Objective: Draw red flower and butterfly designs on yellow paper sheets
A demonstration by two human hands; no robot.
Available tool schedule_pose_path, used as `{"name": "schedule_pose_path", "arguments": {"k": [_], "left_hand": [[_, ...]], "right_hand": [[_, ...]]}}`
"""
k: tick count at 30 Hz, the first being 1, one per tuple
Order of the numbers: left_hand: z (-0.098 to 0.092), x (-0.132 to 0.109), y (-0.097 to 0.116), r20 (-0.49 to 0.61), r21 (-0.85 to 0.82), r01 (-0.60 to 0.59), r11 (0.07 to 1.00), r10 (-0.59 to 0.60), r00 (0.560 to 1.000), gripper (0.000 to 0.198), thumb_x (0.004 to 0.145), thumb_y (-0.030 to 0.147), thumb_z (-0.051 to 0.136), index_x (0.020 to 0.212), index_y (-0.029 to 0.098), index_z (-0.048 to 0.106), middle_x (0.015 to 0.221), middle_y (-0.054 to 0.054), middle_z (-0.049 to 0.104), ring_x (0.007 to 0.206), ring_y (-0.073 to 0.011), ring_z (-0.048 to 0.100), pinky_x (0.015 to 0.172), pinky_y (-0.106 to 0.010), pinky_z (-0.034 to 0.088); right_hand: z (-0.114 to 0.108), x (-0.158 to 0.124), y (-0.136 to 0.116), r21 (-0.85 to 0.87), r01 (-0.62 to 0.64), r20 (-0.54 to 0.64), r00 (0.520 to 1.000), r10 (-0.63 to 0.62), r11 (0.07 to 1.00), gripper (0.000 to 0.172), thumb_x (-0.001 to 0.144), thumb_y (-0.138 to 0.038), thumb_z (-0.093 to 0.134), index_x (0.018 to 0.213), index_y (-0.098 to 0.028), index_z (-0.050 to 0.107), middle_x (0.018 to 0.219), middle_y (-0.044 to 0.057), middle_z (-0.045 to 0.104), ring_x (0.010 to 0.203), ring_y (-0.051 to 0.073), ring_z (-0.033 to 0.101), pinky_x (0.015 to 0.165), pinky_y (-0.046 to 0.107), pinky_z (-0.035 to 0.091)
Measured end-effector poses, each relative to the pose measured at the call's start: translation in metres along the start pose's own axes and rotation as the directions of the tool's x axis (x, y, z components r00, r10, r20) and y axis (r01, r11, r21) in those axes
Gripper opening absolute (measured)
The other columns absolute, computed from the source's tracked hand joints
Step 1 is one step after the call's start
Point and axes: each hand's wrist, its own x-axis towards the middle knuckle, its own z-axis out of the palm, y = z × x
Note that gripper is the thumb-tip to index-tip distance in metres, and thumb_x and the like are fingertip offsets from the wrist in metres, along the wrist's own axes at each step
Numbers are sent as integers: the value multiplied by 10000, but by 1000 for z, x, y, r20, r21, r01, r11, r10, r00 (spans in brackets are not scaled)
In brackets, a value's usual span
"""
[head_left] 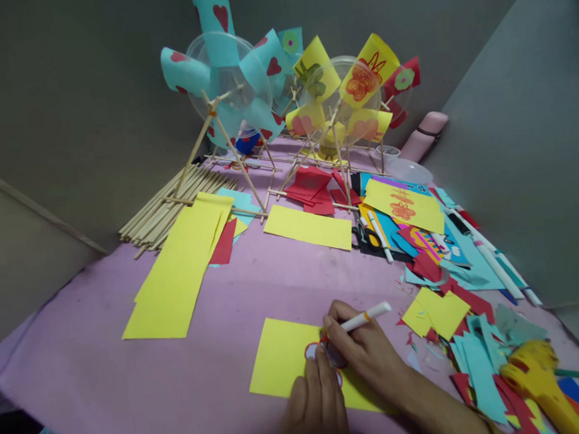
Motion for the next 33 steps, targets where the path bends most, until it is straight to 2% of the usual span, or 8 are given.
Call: {"name": "schedule_pose_path", "arguments": {"k": [7,21,27,33], "left_hand": [[0,-1,1,27,11,-12,1000,12,1000,591,757,638,538,1001,126,706,1024,-111,703,1036,-253,530,826,-321,337],[0,1,0,-19,-3,6,1000,-6,1000,543,795,598,505,955,126,720,973,-116,716,1007,-252,538,815,-323,336],[-5,5,-2,-1,7,-11,1000,11,1000,530,804,601,505,941,137,724,962,-95,724,932,-228,571,809,-314,338],[-4,1,-1,56,24,-13,1000,12,998,580,770,643,526,1007,147,708,1018,-95,710,1016,-245,553,814,-322,337]], "right_hand": [[1,0,3,26,5,-13,1000,-5,1000,307,938,-386,371,670,-237,359,571,-72,335,509,123,368,471,248,309],[3,1,3,63,1,-44,999,2,998,323,953,-392,377,670,-238,358,557,-77,352,493,113,371,461,236,314],[4,0,4,68,1,-61,998,4,998,332,955,-401,384,668,-237,357,554,-76,359,489,110,369,444,224,310],[4,1,5,57,10,-75,997,-5,998,344,958,-417,382,667,-236,359,551,-71,377,484,110,390,442,223,320]]}}
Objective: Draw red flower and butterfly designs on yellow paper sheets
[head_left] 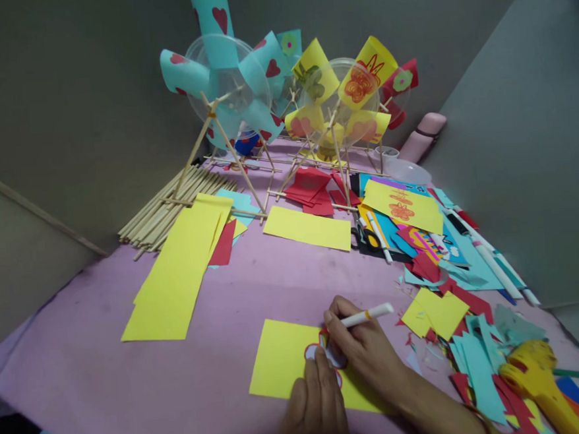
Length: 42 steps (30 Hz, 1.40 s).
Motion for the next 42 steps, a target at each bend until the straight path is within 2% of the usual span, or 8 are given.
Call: {"name": "schedule_pose_path", "arguments": {"k": [6,12,21,26,35,42], "left_hand": [[3,-2,1,-12,-2,1,1000,-1,1000,577,767,631,531,1025,144,700,1014,-99,707,1053,-250,534,830,-322,335],[6,-2,1,-80,-37,17,999,-20,997,556,789,599,509,981,117,709,987,-115,712,1022,-248,529,828,-313,344],[5,-1,0,-55,-29,15,999,-16,998,569,810,611,490,1000,122,706,987,-118,709,1049,-253,527,833,-310,337],[4,0,-1,-72,-41,14,999,-17,997,560,831,602,472,981,121,716,973,-108,718,982,-235,545,828,-300,343],[-1,0,-1,-28,-67,42,997,-44,999,531,875,565,438,992,127,713,979,-96,722,933,-221,590,823,-304,341],[-7,5,-4,7,-65,37,997,-36,999,541,831,600,496,999,132,709,981,-94,725,924,-220,614,822,-301,350]], "right_hand": [[0,0,1,-4,8,-11,1000,-8,1000,350,964,-416,379,664,-238,359,551,-68,386,487,116,410,455,230,334],[1,0,0,0,-4,-16,1000,4,1000,339,959,-408,381,666,-238,364,552,-69,382,491,118,405,457,235,328],[0,-2,1,32,-11,-23,1000,12,999,336,962,-401,386,672,-234,372,546,-74,378,484,114,400,458,233,322],[-3,-4,5,87,-3,-46,999,7,996,334,951,-391,404,659,-232,371,547,-74,377,491,115,393,462,237,322],[-5,-5,4,36,19,4,1000,-20,999,316,942,-373,376,658,-233,365,563,-72,343,508,121,379,483,250,309],[-6,-5,-2,-45,26,39,999,-25,999,296,919,-348,353,644,-241,339,556,-73,320,511,123,346,485,260,282]]}}
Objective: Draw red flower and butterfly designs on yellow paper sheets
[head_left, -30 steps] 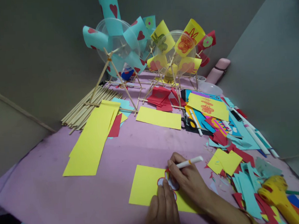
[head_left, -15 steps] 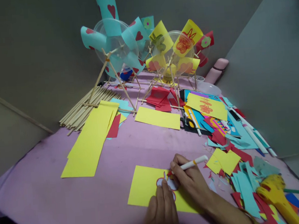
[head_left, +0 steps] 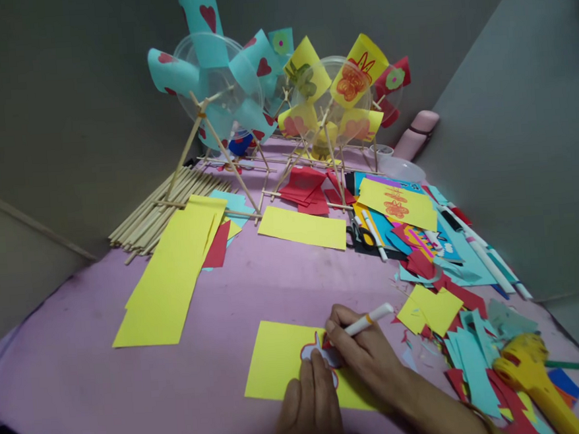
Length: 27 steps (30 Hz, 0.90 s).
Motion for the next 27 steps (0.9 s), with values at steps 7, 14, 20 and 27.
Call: {"name": "schedule_pose_path", "arguments": {"k": [7,14,20,27], "left_hand": [[2,-2,0,-4,10,-16,1000,16,1000,554,835,603,481,992,122,706,1001,-90,719,940,-211,602,830,-289,360],[10,-11,4,53,-3,-8,1000,8,999,594,855,599,453,1134,113,651,1073,-125,682,1069,-267,541,861,-329,345],[4,-1,1,-25,3,-19,1000,19,1000,551,822,601,492,969,118,712,983,-98,716,955,-224,555,814,-304,346],[3,1,0,-34,4,-24,1000,24,999,513,838,563,477,939,123,720,974,-97,723,943,-230,564,792,-315,343]], "right_hand": [[-1,2,3,5,10,7,1000,-10,1000,286,914,-346,356,648,-241,338,563,-74,310,515,123,334,483,259,280],[-1,1,1,-21,10,28,1000,-9,1000,280,911,-355,348,655,-242,337,563,-69,328,518,127,339,488,266,275],[-1,1,1,-14,11,22,1000,-10,1000,288,916,-357,346,651,-244,334,559,-72,318,514,127,329,487,267,270],[1,2,4,-5,6,18,1000,-6,1000,293,924,-354,350,652,-246,325,560,-76,313,510,126,332,482,263,271]]}}
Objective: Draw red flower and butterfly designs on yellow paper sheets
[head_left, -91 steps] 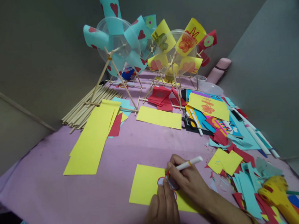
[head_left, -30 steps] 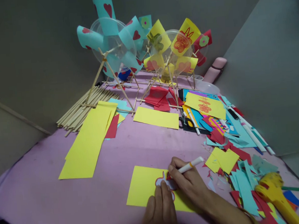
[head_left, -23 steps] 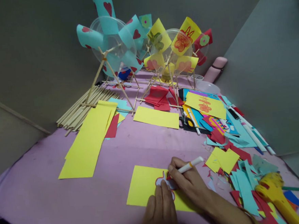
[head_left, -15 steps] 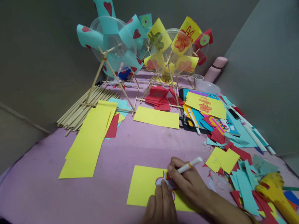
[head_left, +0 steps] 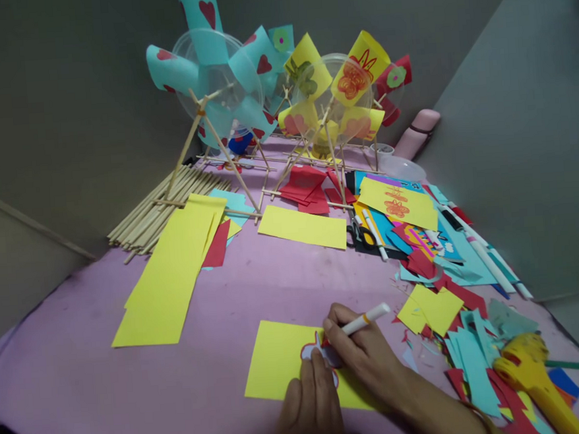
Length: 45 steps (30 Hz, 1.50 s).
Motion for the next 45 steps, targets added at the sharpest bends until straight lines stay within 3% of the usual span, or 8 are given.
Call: {"name": "schedule_pose_path", "arguments": {"k": [15,23,33,45], "left_hand": [[0,0,-1,-18,12,-9,1000,9,1000,510,844,563,466,919,130,723,954,-82,728,921,-208,575,771,-306,356],[-3,2,-1,-3,11,13,1000,-13,1000,534,753,631,562,925,152,724,966,-70,726,940,-203,570,771,-292,351],[-5,5,-4,6,-63,31,998,-31,999,511,872,573,434,914,153,723,1007,-85,724,907,-216,612,751,-306,352],[-5,5,-6,43,-55,4,998,-2,999,515,775,631,551,922,164,709,1021,-85,719,911,-225,606,745,-308,356]], "right_hand": [[3,1,4,14,4,-44,999,-4,1000,306,949,-338,363,660,-239,347,567,-73,337,514,123,363,487,254,290],[3,1,2,26,-3,-48,999,4,1000,310,948,-344,363,658,-239,345,559,-78,324,500,119,359,474,247,289],[3,2,1,8,8,-61,998,-7,1000,316,947,-325,373,646,-235,336,565,-77,323,512,114,344,477,245,290],[3,1,0,41,2,-56,998,0,999,311,946,-350,368,656,-237,351,563,-75,344,505,116,360,471,242,303]]}}
